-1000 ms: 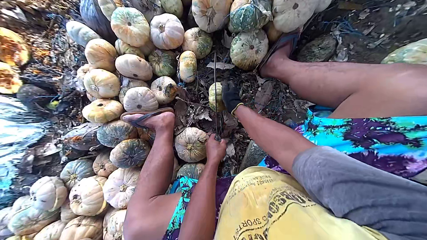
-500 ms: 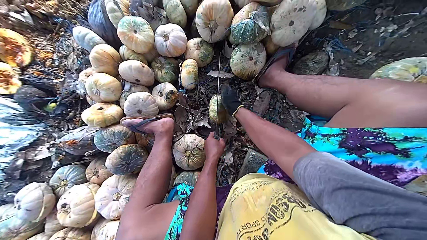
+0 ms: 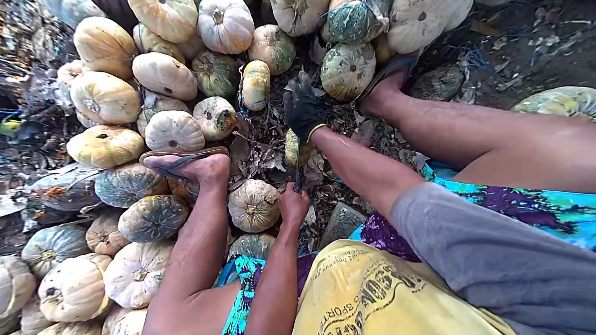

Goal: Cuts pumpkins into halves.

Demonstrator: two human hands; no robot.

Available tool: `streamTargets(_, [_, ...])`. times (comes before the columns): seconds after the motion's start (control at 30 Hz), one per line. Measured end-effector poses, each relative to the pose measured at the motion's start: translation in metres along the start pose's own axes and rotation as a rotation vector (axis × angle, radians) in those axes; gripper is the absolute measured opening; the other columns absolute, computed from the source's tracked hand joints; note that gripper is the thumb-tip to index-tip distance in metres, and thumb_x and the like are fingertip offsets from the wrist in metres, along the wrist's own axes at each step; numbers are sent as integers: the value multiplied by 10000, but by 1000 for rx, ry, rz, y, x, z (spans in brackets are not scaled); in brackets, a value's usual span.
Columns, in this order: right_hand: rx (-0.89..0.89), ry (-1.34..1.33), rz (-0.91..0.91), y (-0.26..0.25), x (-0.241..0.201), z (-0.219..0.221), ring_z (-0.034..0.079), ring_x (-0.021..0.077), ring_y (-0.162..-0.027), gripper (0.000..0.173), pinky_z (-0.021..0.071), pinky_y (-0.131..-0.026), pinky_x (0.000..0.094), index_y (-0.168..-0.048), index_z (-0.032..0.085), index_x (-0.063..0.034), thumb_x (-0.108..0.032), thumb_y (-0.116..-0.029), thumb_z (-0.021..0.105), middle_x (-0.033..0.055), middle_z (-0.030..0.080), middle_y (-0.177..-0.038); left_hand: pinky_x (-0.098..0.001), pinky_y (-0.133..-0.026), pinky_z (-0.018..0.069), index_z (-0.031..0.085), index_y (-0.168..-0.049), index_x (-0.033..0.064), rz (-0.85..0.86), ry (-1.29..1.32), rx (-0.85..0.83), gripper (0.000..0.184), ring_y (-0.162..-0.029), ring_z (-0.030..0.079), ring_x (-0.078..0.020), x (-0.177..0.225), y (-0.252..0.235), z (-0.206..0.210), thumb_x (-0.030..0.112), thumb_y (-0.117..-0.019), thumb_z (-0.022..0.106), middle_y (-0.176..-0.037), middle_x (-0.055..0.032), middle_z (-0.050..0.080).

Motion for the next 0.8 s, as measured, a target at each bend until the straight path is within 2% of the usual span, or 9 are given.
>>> streamTargets(0.17, [-16,36,-33,-1,-6,0,284,333,-1547,569,248,-1268,490,-1572,404,-67,-343,-1075,392,195,334,-1646,-547,-892,570,648,-1271,81,-16,-5,-28,357,-1014,732,-327,-1,-8,-4,255,-961,617,-1045,-160,748])
streamTargets(0.27, [-209,150,-25,17,20,23,212,331,-1572,618,188,-1271,543,-1609,337,-104,-430,-1084,328,171,261,-1684,-553,-896,574,650,-1275,93,-26,-28,-33,363,-1031,731,-324,-5,-10,12,274,-962,610,-1063,-158,748])
streamTargets(0.33, [-133,62,-6,4,15,5,244,331,-1561,615,214,-1262,537,-1602,355,-113,-443,-1083,339,169,274,-1678,-555,-886,574,663,-1256,74,3,0,15,358,-1015,729,-333,-4,-19,1,266,-956,630,-1048,-168,745])
streamTargets(0.47, [24,-244,394,59,32,-42,292,287,-1547,607,281,-1265,435,-1574,385,-66,-429,-1087,389,163,351,-1642,-546,-911,565,642,-1292,75,2,1,-25,382,-1048,720,-331,2,-13,3,276,-969,616,-1081,-171,738])
streamTargets(0.57, [-211,-449,685,126,33,-14,483,354,-1409,821,436,-1107,605,-1628,264,-210,-688,-988,449,171,423,-1591,-549,-928,562,623,-1304,65,16,-11,-69,390,-1071,716,-333,12,-7,4,262,-967,624,-1101,-175,735])
streamTargets(0.63, [-249,-514,753,145,44,12,567,388,-1314,986,472,-1041,647,-1645,184,-261,-784,-889,541,194,503,-1522,-550,-912,563,624,-1279,62,18,29,-104,379,-1055,715,-324,13,-7,10,256,-955,627,-1090,-168,730])
streamTargets(0.7, [-249,-510,734,151,54,20,585,370,-1292,1014,483,-1038,634,-1641,194,-268,-801,-862,564,182,525,-1502,-519,-823,581,639,-1232,51,3,174,-156,353,-932,717,-291,7,-8,16,218,-922,652,-1014,-151,719])
streamTargets(0.77, [-245,-473,724,155,62,19,607,367,-1265,895,496,-1023,626,-1634,225,-278,-759,-929,495,183,554,-1471,-389,-560,595,624,-1122,28,-25,460,-230,247,-614,670,-209,2,-8,23,126,-901,675,-799,-106,664])
streamTargets(0.8, [-245,-455,728,156,67,14,621,382,-1244,804,498,-1016,628,-1632,243,-272,-700,-985,454,201,582,-1434,-351,-482,570,595,-1060,20,-43,608,-281,176,-516,622,-190,2,-6,27,77,-909,665,-714,-91,620])
Point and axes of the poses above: each hand's wrist, its own y-axis away from the middle knuckle, its own z-axis out of the palm, x = y × z, the point moved 5 cm from there along -y, towards the middle knuckle
